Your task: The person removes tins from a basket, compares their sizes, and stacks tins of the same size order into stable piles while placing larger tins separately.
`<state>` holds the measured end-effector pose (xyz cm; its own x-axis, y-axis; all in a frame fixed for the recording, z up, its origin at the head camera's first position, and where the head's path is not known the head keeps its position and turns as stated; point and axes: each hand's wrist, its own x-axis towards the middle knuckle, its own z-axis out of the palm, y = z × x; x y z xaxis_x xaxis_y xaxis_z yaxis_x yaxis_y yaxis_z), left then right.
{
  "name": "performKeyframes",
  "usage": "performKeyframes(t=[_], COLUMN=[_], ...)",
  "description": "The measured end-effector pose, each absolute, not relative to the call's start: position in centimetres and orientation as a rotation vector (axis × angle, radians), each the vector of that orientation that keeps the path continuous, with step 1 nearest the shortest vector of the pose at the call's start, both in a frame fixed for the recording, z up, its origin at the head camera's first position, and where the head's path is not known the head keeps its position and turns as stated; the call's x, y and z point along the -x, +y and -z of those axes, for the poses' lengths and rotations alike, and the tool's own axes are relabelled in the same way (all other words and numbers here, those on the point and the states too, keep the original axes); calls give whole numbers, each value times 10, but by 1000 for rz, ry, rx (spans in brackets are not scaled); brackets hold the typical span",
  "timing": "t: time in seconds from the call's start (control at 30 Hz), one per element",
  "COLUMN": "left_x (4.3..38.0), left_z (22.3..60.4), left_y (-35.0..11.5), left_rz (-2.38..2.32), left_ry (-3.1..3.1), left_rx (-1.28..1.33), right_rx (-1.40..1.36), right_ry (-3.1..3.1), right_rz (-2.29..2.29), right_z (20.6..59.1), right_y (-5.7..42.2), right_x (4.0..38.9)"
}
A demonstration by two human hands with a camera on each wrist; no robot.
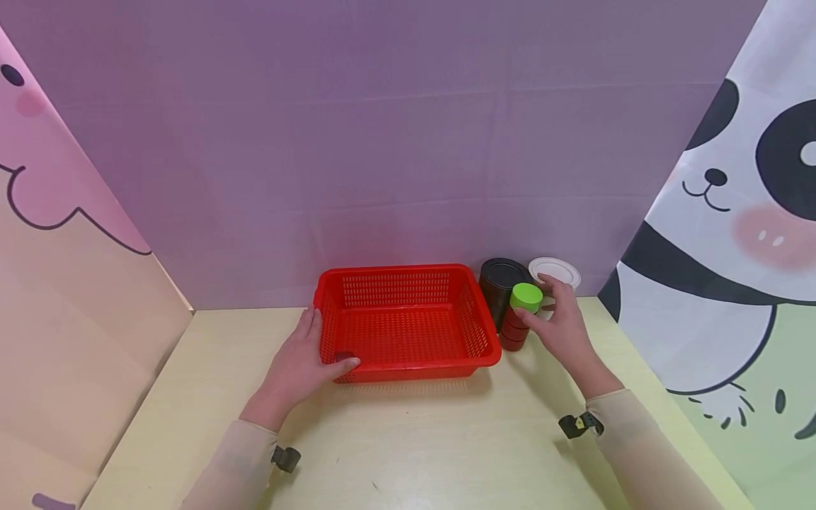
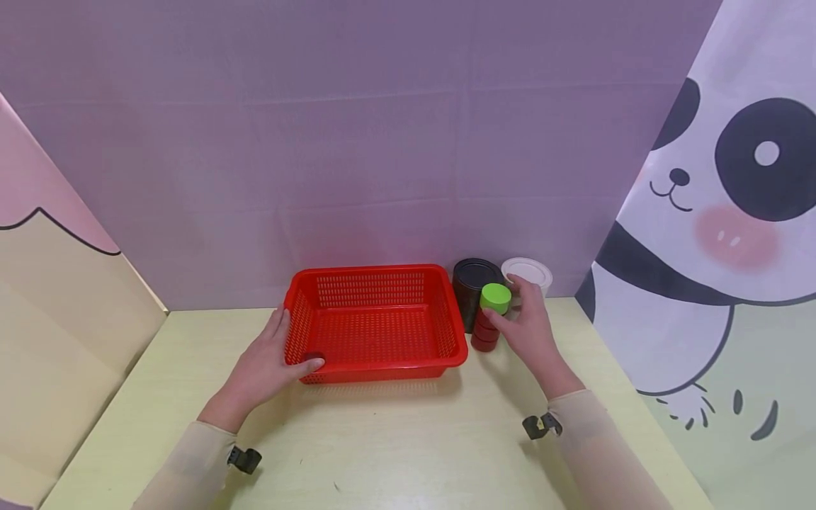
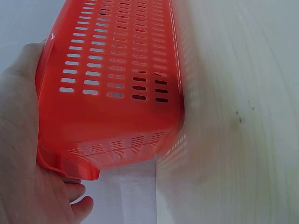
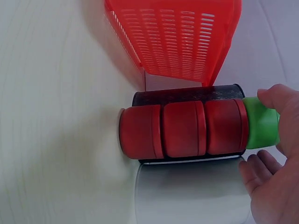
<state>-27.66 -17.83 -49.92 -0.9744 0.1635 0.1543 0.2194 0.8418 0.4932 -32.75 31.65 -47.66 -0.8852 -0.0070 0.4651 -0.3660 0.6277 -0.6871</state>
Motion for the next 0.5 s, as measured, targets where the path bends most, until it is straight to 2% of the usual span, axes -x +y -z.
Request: performKeyframes(t=[0.5], left_x=[276], left_z=[498], left_y=[-177], left_rz=[795], left_ry=[-2905], left_rx=[301], right_rx=[-337], right_ry=[-2335], right_rz=[-1035], right_z=[458], right_y=[315], right_x=[327])
